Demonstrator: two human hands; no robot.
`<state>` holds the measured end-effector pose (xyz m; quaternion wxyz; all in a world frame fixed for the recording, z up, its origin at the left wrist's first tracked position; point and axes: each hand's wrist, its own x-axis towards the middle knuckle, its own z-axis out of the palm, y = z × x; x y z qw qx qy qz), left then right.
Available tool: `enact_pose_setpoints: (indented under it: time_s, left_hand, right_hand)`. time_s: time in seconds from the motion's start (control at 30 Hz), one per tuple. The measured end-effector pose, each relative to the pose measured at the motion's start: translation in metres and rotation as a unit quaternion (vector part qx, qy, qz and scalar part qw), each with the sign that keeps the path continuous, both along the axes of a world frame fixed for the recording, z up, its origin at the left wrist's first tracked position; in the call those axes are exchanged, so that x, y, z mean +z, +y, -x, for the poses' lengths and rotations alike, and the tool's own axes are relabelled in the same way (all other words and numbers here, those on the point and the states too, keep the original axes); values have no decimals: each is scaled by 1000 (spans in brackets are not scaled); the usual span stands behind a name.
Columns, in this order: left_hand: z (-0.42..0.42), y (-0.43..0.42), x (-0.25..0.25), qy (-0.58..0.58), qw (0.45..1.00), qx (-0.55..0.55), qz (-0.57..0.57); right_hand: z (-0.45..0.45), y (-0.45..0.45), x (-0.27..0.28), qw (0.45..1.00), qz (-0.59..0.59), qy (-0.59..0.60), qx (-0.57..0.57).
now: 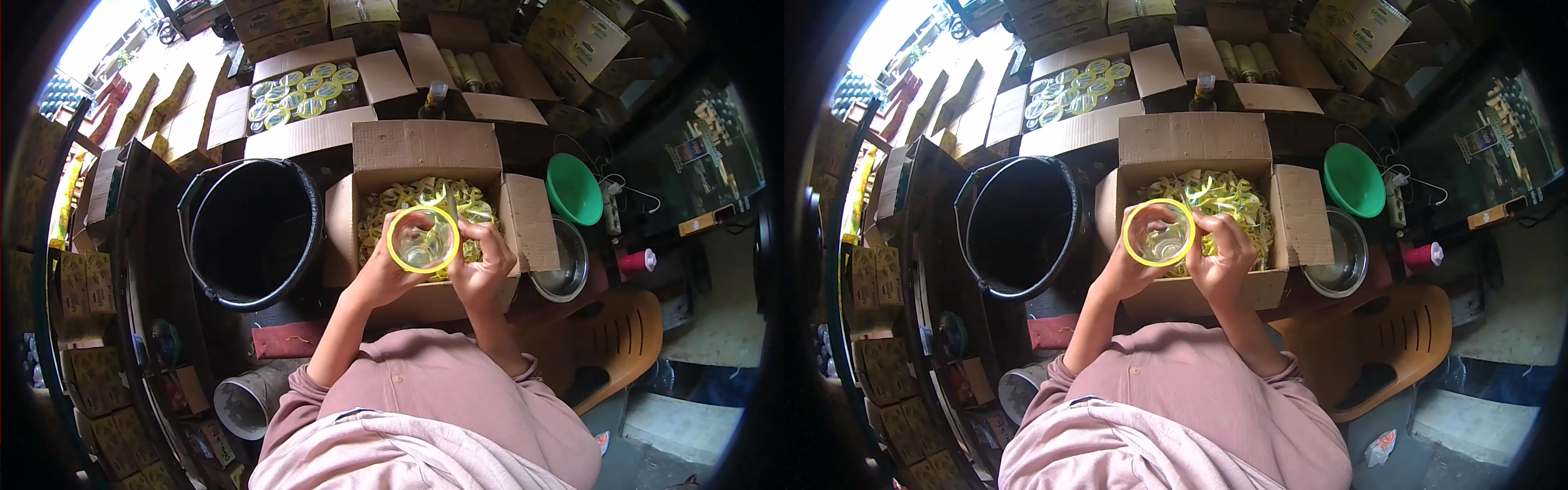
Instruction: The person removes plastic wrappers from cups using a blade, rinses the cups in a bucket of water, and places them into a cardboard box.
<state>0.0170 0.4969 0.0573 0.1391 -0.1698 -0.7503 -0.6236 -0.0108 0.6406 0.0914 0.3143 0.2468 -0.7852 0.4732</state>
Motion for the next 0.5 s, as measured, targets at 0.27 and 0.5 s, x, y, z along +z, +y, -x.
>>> enact_pose_setpoints:
  time_s: [0.27, 0.5]
  left_hand:
    - [3, 10, -3, -58, 960, -36, -271]
    - [4, 11, -11, -31, 964, -42, -262]
  right_hand:
    - [-1, 0, 0, 997, 46, -42, -35]
    - [-11, -8, -2, 1000, 8, 16, -20]
